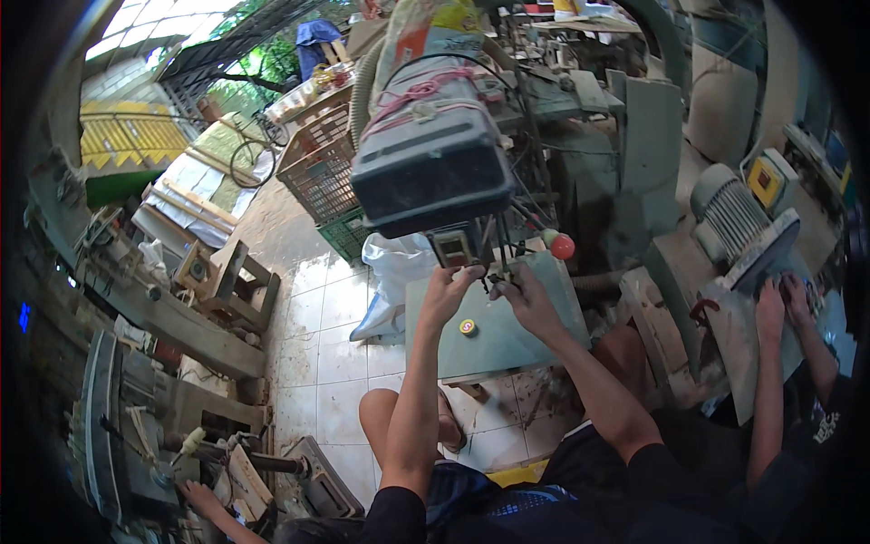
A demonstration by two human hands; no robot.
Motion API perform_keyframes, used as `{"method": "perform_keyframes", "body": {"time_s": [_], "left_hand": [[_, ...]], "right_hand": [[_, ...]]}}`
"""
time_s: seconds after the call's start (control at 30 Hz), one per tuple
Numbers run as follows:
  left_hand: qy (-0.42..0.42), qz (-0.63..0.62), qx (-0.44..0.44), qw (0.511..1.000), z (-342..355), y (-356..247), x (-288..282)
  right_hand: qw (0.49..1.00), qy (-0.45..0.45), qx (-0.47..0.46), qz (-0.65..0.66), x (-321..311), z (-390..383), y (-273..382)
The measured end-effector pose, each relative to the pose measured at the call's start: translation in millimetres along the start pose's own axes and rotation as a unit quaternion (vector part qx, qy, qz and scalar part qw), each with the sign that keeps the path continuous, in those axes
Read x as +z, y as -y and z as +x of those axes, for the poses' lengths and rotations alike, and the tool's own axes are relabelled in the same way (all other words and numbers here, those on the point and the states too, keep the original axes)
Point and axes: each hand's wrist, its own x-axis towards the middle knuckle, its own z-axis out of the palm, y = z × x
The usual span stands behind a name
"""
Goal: The person holds a drill bit, inserts it into a drill press chuck with the help of a coworker, and secures it in place before reaching upward.
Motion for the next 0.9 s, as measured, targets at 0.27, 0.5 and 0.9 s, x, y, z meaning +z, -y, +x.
{"method": "perform_keyframes", "body": {"time_s": [0.27, 0.5, 0.9], "left_hand": [[-0.016, 0.02, -0.02, 0.999, -1, -3, 4], [-0.024, 0.018, -0.01, 1.0, -1, 2, 4], [-0.031, -0.003, 0.002, 1.0, -2, -6, 7]], "right_hand": [[0.993, -0.017, -0.035, -0.11, 2, 1, -4], [0.985, -0.025, -0.044, -0.164, 6, 3, -1], [0.981, -0.062, -0.095, -0.157, 21, 4, -16]]}}
